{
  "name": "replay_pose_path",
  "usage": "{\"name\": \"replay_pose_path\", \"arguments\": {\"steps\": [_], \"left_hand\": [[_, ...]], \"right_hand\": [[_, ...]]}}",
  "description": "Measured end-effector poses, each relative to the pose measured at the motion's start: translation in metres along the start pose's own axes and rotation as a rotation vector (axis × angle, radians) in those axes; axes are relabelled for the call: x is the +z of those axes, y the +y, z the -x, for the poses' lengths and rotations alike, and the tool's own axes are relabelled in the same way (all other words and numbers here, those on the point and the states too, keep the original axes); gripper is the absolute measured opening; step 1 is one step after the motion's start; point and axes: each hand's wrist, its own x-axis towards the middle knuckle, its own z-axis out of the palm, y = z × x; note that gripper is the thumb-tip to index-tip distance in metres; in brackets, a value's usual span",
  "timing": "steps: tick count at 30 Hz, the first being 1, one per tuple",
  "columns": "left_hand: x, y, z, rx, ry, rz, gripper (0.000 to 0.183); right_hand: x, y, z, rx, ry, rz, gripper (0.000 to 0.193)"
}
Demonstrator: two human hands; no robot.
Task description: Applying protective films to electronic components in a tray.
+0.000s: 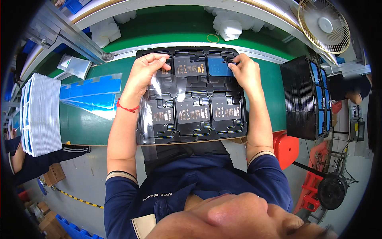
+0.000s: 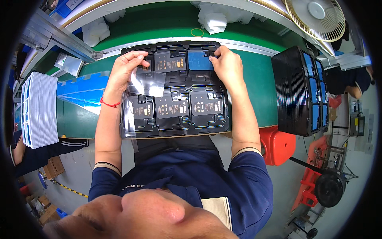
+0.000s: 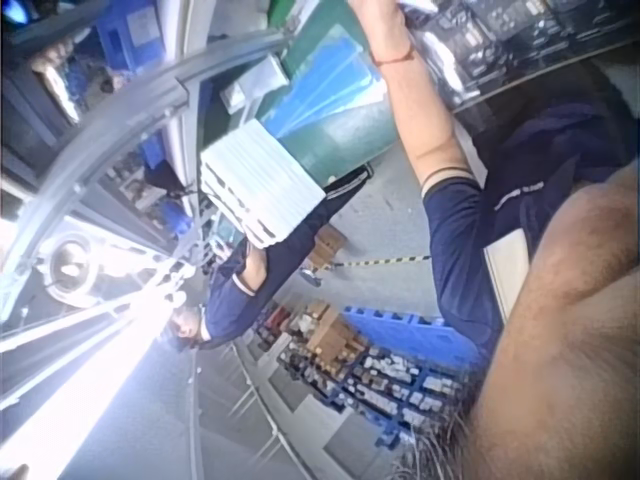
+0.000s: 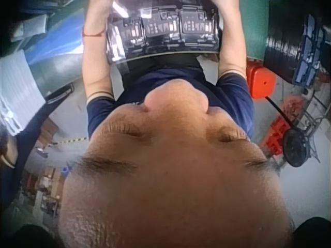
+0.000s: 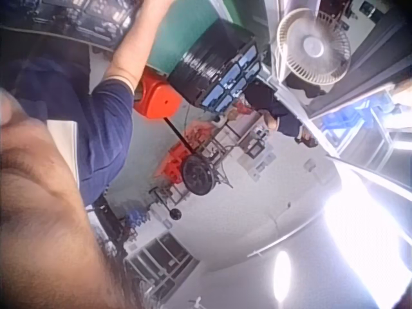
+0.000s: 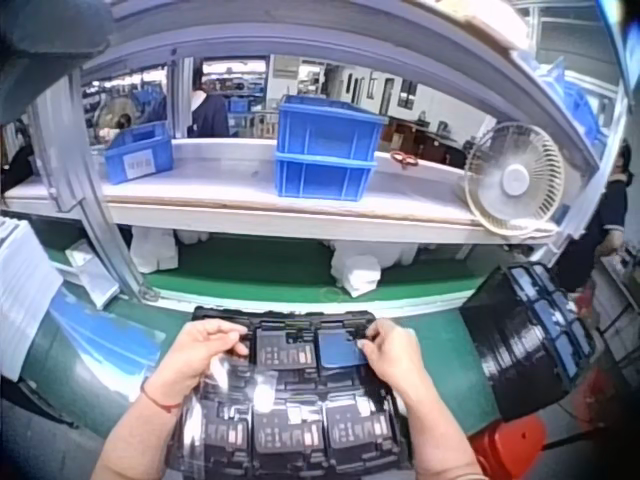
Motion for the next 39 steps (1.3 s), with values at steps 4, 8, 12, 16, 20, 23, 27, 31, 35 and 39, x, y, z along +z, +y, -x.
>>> {"name": "replay_pose_path", "arguments": {"steps": [4, 8, 12, 16, 20, 23, 27, 31, 35, 39], "left_hand": [[0.005, 0.013, 0.005, 0.017, 0.031, -0.066, 0.024], [0.02, 0.03, 0.021, 0.099, 0.11, -0.088, 0.021], [0.057, 0.043, 0.076, 0.69, 0.217, -0.333, 0.016], [0.081, 0.062, 0.112, 1.013, -0.154, -0.66, 0.024], [0.094, 0.062, 0.131, 1.044, -0.391, -0.502, 0.033], [0.076, 0.063, 0.134, 1.086, -0.279, -0.56, 0.05], [0.009, 0.041, 0.108, 0.684, 0.386, -0.645, 0.041], [-0.157, -0.048, 0.081, 0.402, 0.651, -1.273, 0.059], [-0.165, -0.066, 0.095, -0.226, 0.762, -1.498, 0.077], [-0.135, -0.054, 0.087, -0.048, 0.728, -1.504, 0.066]], "right_hand": [[-0.007, -0.015, 0.007, -0.038, 0.313, 0.395, 0.029], [-0.008, -0.032, 0.027, -0.153, 0.049, -0.425, 0.029], [-0.015, -0.082, 0.066, -0.595, -0.498, -0.433, 0.079], [-0.008, -0.089, 0.1, -0.77, -0.584, -0.503, 0.075], [-0.017, -0.08, 0.125, -0.668, -0.467, -0.736, 0.023], [-0.044, -0.048, 0.139, -0.423, -0.372, -0.767, 0.014], [-0.104, 0.07, 0.177, 0.162, -0.336, -0.911, 0.011], [-0.115, 0.215, 0.242, 0.458, -0.284, -1.056, 0.013], [-0.051, 0.338, 0.302, 0.99, -0.027, -0.971, 0.016], [0.077, 0.445, 0.336, 1.301, 0.428, -1.081, 0.014]]}}
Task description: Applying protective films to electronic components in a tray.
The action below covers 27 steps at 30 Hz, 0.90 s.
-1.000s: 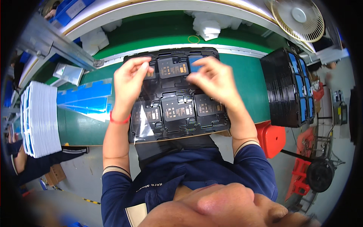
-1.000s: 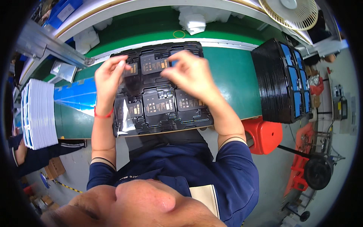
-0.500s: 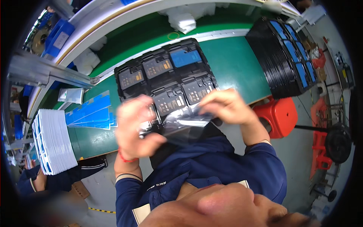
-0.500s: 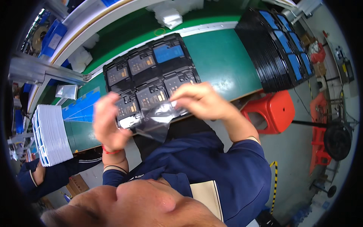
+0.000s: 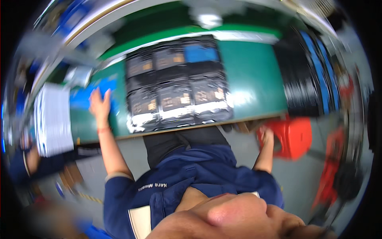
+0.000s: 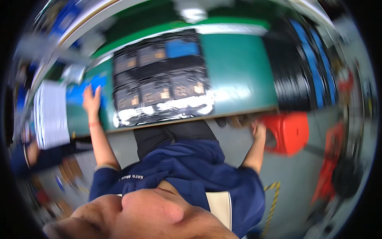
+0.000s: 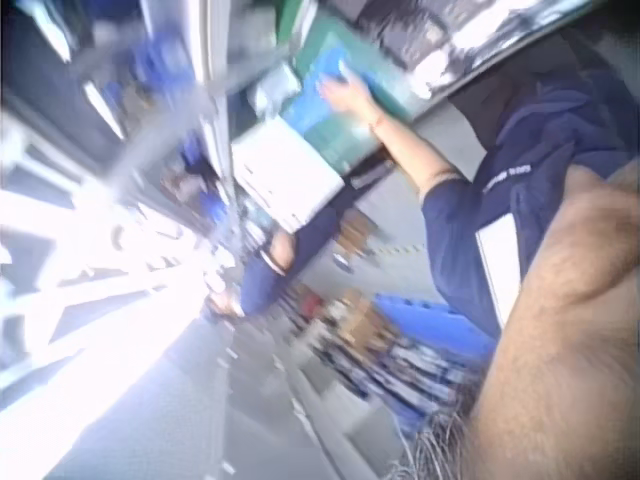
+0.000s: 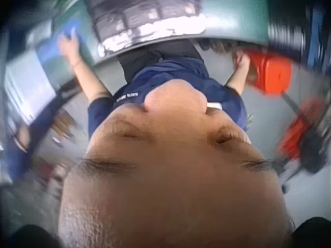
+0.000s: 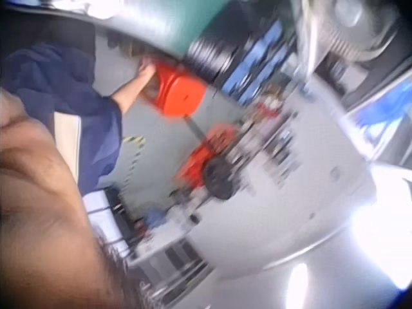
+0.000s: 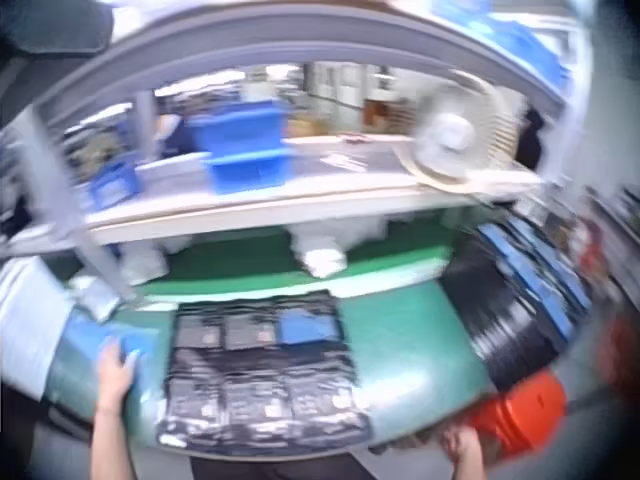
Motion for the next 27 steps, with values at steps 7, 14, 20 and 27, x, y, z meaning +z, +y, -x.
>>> {"name": "replay_pose_path", "arguments": {"steps": [7, 14, 20, 27], "left_hand": [[0.006, -0.015, 0.016, -0.125, 0.064, 0.082, 0.066], [-0.002, 0.013, 0.021, -0.186, 0.083, 0.199, 0.071], [-0.012, 0.035, 0.021, -0.222, 0.178, 0.107, 0.075], [0.004, 0.023, 0.014, -0.209, 0.211, 0.211, 0.055]], "right_hand": [[0.127, 0.045, -0.104, 0.213, -0.022, 0.163, 0.026], [0.348, 0.028, 0.004, 0.084, -0.57, 0.64, 0.028], [0.398, 0.038, 0.045, -0.055, -0.804, 0.901, 0.029], [0.477, 0.06, 0.113, -0.302, -1.167, 1.405, 0.031]]}}
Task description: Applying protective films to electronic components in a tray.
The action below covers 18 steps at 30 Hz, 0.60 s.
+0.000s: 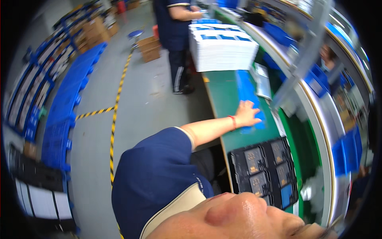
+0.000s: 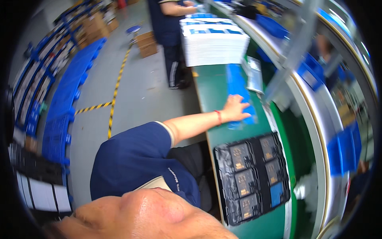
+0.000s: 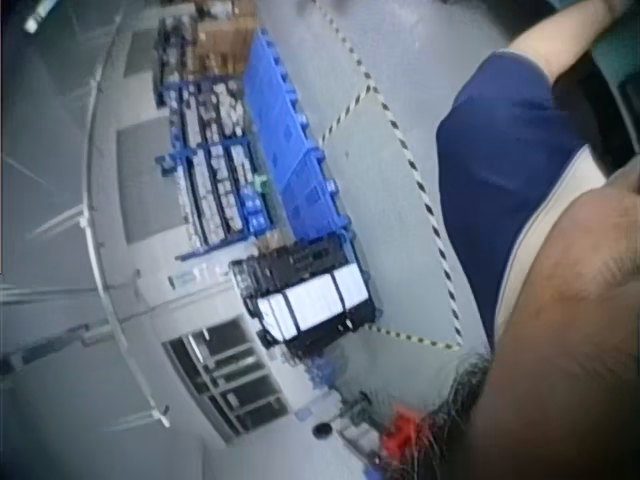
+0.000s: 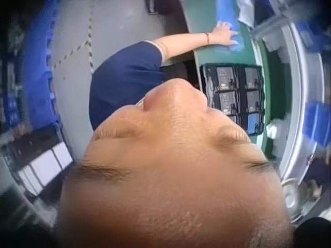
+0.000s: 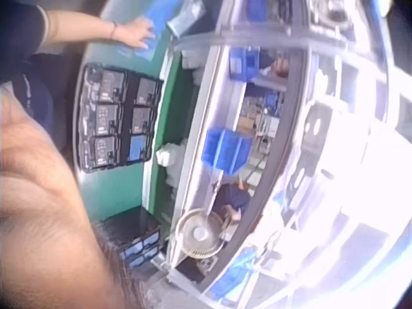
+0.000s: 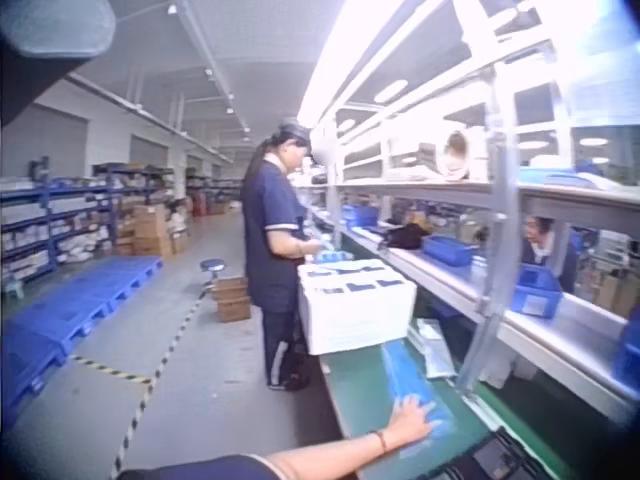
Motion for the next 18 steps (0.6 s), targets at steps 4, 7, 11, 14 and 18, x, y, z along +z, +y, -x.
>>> {"name": "replay_pose_path", "arguments": {"steps": [4, 7, 11, 14, 18], "left_hand": [[0.003, 0.004, -0.001, -0.073, 0.006, 0.068, 0.049], [0.002, -0.005, 0.001, -0.101, 0.041, 0.164, 0.036], [0.002, -0.008, 0.001, -0.207, 0.251, 0.348, 0.018], [0.004, -0.004, -0.003, -0.226, 0.281, 0.439, 0.015], [0.0, 0.002, -0.003, -0.175, 0.499, 0.538, 0.004]], "right_hand": [[0.031, -0.039, -0.015, -0.079, -0.19, 0.359, 0.032], [0.049, -0.053, -0.02, -0.128, -0.296, 0.583, 0.033], [0.063, -0.066, -0.017, -0.193, -0.411, 0.859, 0.034], [0.055, -0.071, -0.015, -0.23, -0.441, 1.016, 0.035], [0.022, -0.057, 0.012, -0.21, -0.381, 1.105, 0.037]]}}
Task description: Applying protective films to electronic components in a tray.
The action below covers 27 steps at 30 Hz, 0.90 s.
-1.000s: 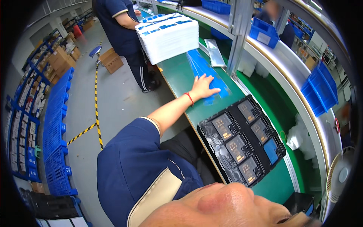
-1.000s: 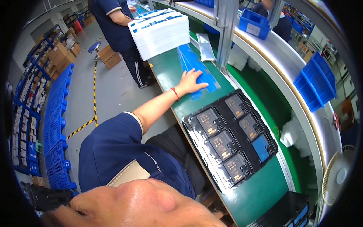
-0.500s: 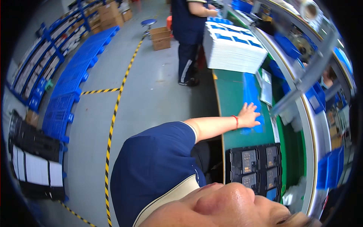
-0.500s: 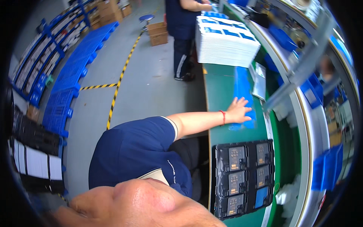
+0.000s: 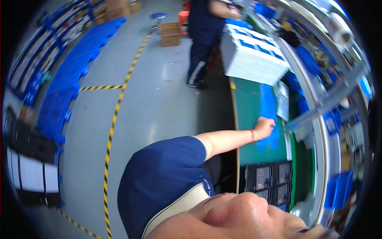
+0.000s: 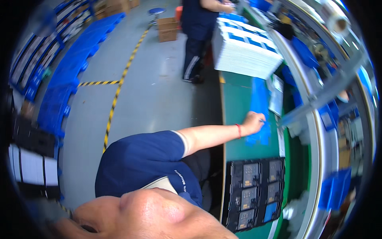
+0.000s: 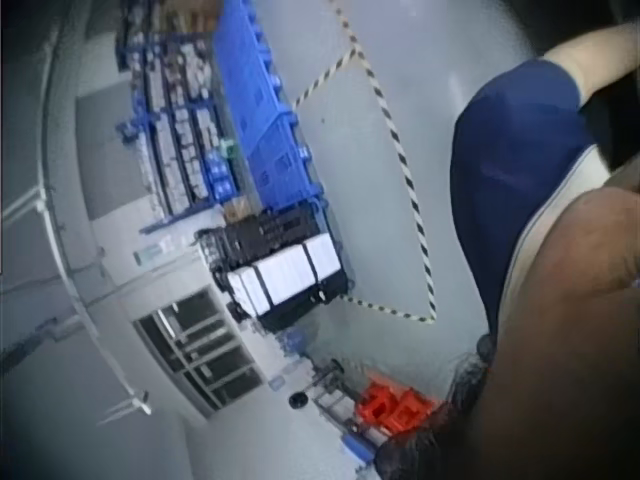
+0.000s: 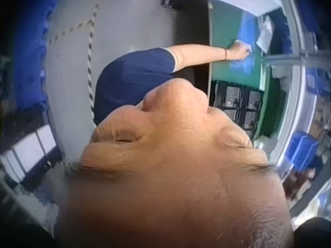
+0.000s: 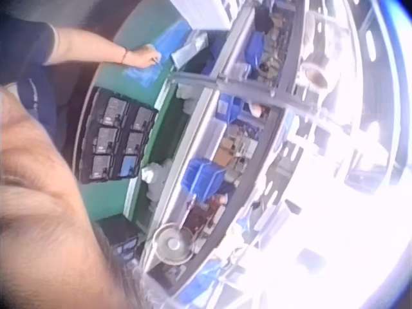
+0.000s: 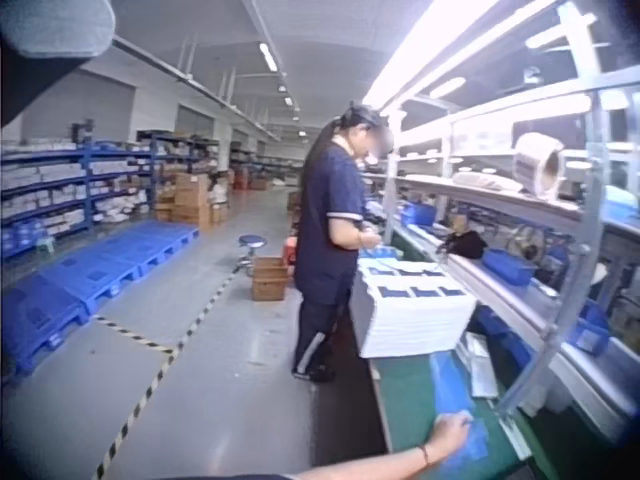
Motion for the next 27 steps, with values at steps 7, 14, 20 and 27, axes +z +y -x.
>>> {"name": "replay_pose_path", "arguments": {"steps": [7, 14, 20, 27], "left_hand": [[-0.026, -0.009, -0.027, -0.02, -0.011, 0.096, 0.023], [-0.022, 0.018, -0.057, 0.215, 0.053, 0.106, 0.017], [0.028, 0.118, -0.041, 0.428, -0.227, 0.404, 0.014], [0.055, 0.157, 0.014, 0.745, -0.616, 0.536, 0.017]], "right_hand": [[0.129, 0.055, 0.165, 0.354, 0.119, -0.178, 0.039], [0.09, -0.081, 0.296, 0.295, 0.22, -0.289, 0.042], [-0.042, -0.165, 0.409, -0.2, 0.333, -0.566, 0.029], [-0.139, -0.122, 0.336, -0.257, 1.147, -0.488, 0.033]]}}
